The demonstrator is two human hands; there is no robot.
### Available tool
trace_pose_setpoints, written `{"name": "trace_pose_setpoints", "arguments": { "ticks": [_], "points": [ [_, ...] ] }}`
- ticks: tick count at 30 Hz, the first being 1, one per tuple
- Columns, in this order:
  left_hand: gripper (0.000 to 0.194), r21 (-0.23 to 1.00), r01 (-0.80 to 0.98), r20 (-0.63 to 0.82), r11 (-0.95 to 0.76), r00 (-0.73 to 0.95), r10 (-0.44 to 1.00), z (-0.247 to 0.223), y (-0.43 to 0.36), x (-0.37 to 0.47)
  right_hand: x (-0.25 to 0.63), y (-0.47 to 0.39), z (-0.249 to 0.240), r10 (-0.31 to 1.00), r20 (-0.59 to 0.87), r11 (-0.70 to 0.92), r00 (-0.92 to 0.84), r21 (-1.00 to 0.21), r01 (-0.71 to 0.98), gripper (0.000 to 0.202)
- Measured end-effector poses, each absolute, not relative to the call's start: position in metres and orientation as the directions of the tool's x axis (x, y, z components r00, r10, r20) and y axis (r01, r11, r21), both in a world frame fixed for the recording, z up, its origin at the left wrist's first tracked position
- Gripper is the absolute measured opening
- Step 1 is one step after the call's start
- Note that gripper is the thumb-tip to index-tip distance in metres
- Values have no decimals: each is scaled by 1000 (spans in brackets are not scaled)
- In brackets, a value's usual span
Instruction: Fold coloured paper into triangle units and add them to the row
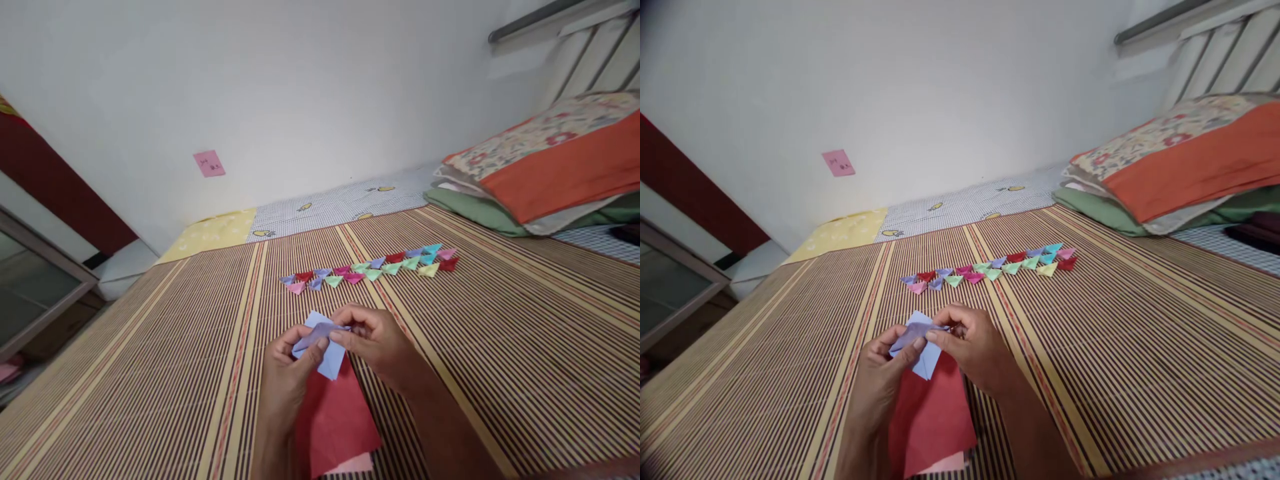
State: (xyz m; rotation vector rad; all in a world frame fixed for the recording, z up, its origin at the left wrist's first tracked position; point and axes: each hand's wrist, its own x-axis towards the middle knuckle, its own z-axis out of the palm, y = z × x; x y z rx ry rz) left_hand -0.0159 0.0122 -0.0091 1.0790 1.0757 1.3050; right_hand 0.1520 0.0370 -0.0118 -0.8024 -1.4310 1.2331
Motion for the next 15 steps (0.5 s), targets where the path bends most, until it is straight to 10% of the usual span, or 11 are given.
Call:
{"name": "trace_pose_setpoints", "arguments": {
  "ticks": [15],
  "points": [
    [18, 983, -139, 96, -123, -182, 979, -2, 13, -15, 152, 39, -14, 942, 326, 307, -77, -933, -189, 16]
  ]
}}
